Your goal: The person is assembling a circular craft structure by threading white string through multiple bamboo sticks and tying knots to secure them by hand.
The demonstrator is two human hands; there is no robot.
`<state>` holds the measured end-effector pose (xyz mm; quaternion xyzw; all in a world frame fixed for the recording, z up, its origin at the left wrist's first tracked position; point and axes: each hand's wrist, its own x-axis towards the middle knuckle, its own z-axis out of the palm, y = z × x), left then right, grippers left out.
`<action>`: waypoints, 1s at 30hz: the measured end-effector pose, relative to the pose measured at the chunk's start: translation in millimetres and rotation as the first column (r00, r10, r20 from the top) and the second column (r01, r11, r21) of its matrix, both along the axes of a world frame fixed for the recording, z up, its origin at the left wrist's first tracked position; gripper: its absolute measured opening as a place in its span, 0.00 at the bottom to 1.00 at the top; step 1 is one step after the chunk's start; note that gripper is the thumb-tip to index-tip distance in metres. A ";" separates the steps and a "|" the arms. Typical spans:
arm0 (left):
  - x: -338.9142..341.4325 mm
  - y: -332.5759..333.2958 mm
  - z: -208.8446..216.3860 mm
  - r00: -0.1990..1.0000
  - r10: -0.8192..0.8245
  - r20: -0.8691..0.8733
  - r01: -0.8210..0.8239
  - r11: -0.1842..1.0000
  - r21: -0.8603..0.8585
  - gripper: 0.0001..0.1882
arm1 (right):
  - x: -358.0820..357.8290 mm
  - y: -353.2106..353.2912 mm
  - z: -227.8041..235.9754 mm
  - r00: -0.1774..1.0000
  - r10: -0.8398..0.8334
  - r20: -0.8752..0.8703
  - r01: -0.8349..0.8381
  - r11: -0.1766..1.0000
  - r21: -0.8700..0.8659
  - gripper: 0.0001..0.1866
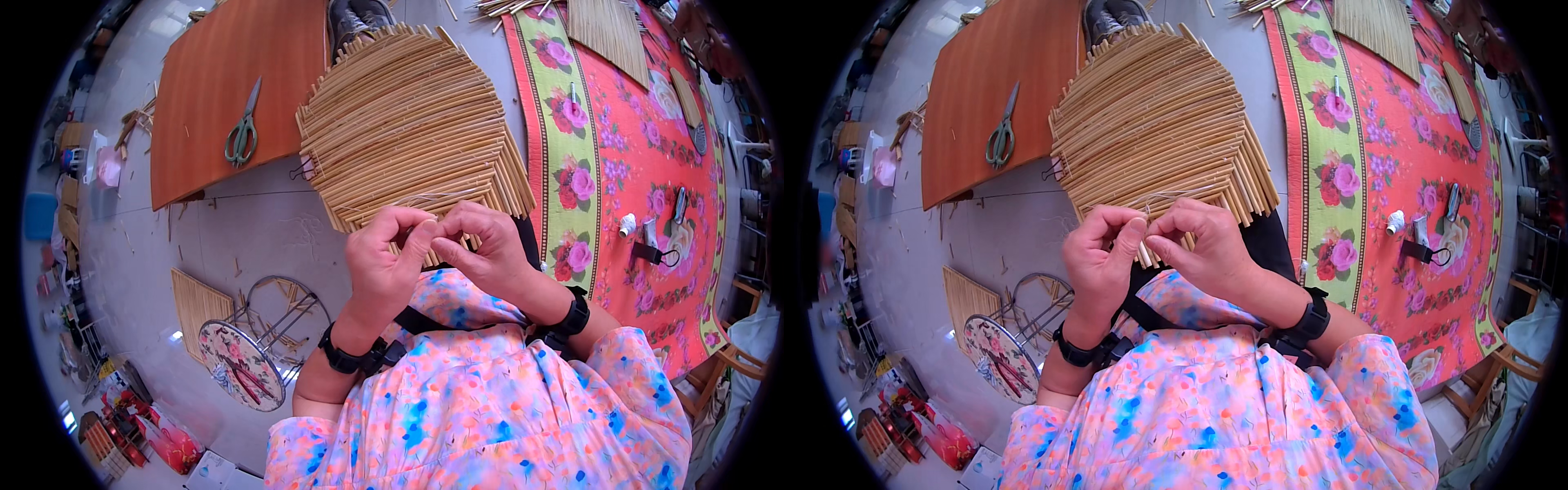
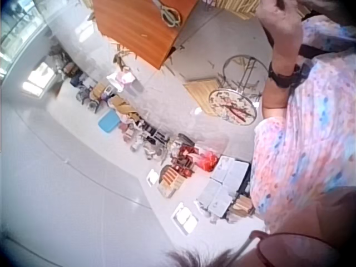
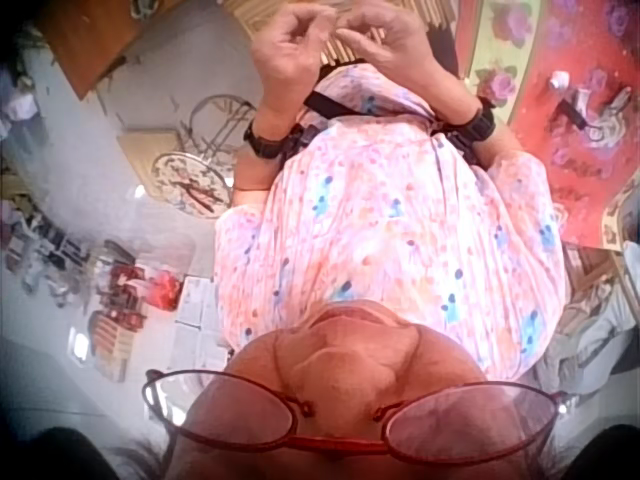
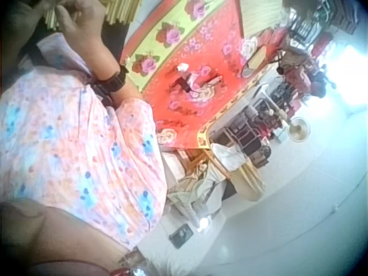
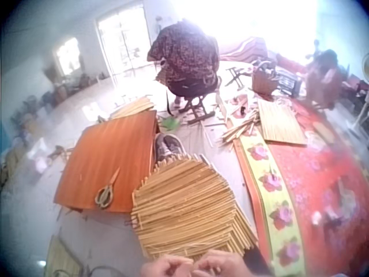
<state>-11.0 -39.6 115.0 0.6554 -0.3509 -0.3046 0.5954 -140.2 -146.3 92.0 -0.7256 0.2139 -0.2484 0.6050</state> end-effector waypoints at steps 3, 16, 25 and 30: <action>-0.8 -2.2 -4.0 0.999 0.001 -0.050 -0.002 1.000 -0.025 0.09 | 0.2 0.0 -0.1 1.000 0.002 -0.002 -0.002 1.000 -0.011 0.05; 1.0 -0.4 -4.2 0.903 -0.145 -0.405 0.172 0.985 0.032 0.08 | -0.3 -4.6 -4.2 0.987 -0.107 0.119 0.106 0.994 0.016 0.07; -1.4 -3.4 2.4 0.974 -0.145 -0.173 0.163 0.982 0.096 0.08 | -0.5 -6.8 6.5 0.996 -0.084 0.027 0.088 0.976 -0.200 0.04; -1.7 -4.1 2.6 0.991 -0.137 -0.005 0.137 0.986 0.092 0.08 | 0.4 -5.6 4.4 0.996 -0.090 -0.002 0.087 0.970 -0.225 0.04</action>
